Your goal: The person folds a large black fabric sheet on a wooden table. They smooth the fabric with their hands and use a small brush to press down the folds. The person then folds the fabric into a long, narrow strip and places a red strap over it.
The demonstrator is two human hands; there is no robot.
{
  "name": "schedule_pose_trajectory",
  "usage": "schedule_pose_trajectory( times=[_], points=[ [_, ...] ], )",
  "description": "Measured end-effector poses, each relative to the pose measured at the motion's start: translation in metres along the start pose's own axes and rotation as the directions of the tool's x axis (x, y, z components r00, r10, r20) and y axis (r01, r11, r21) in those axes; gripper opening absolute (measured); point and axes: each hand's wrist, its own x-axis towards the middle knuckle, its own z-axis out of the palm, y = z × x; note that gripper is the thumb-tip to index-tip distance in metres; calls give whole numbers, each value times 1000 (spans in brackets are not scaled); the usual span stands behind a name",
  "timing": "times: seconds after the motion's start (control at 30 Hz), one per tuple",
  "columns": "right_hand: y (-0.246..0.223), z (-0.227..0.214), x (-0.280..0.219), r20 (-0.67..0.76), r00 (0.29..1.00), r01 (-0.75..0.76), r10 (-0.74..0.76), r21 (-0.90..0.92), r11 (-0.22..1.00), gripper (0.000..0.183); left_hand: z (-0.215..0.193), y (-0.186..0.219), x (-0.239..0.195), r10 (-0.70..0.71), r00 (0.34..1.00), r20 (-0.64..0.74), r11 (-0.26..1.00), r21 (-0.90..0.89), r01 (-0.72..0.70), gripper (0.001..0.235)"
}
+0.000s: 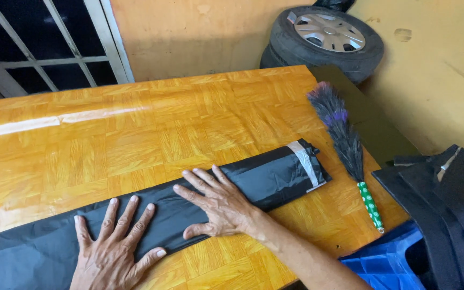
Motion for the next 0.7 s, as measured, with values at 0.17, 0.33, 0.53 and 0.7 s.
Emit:
schedule_pose_trajectory(
  times=[0.17, 0.33, 0.53, 0.7],
  points=[
    [38, -8, -26, 22, 996, -85, 88, -115, 990, 102, 4, 0, -2, -11, 1000, -5, 1000, 21, 11, 97],
    [78, -14, -55, 27, 965, -249, 262, -222, 943, 98, 11, -3, -3, -5, 1000, -14, 1000, 22, 5, 98],
    [101, -3, -78, -82, 940, -341, 331, -261, 903, 95, 3, 4, 18, -102, 946, 309, 994, -1, 108, 90],
    [103, 3, -78, -129, 934, -356, 334, -242, 903, 78, 6, 63, 72, -78, 979, 188, 994, -55, 89, 67]
  ],
)
